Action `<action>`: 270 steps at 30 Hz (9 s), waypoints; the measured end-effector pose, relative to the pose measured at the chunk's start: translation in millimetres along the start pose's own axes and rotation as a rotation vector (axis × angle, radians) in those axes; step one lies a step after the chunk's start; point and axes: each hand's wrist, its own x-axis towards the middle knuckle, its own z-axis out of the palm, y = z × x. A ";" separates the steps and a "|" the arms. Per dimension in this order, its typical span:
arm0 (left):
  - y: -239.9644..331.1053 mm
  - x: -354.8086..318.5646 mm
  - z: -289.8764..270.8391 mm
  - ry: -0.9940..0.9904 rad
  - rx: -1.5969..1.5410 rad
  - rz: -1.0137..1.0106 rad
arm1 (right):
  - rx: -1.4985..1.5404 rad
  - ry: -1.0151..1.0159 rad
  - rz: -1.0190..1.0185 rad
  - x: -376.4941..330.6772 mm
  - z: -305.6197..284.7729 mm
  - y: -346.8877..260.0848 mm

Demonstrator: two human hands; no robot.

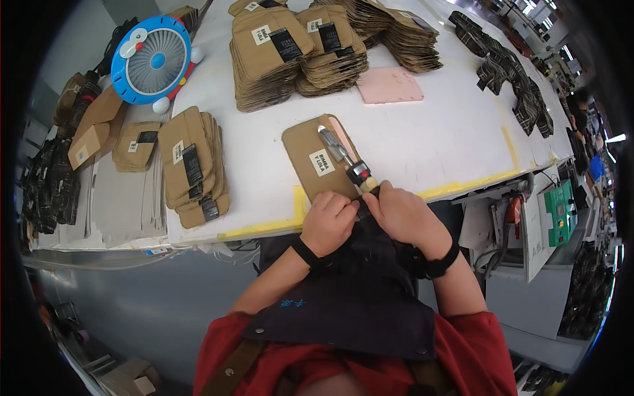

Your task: Using a heat-sealing tool to seal the edges of fabric or leather pouches.

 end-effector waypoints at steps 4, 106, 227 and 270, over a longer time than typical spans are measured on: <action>-0.9 1.0 -0.8 -0.016 0.023 0.011 | 0.087 -0.042 0.042 48.3 -4.9 -8.8; 1.6 0.9 -5.3 0.002 -0.007 -0.081 | 0.031 0.011 0.072 -65.0 23.6 12.4; -153.2 188.1 -126.0 -0.219 0.607 -0.004 | 0.995 0.330 -0.206 73.6 73.7 41.8; 6.0 0.0 -8.9 0.102 -0.464 -0.547 | 0.816 0.644 -0.037 68.9 54.0 56.3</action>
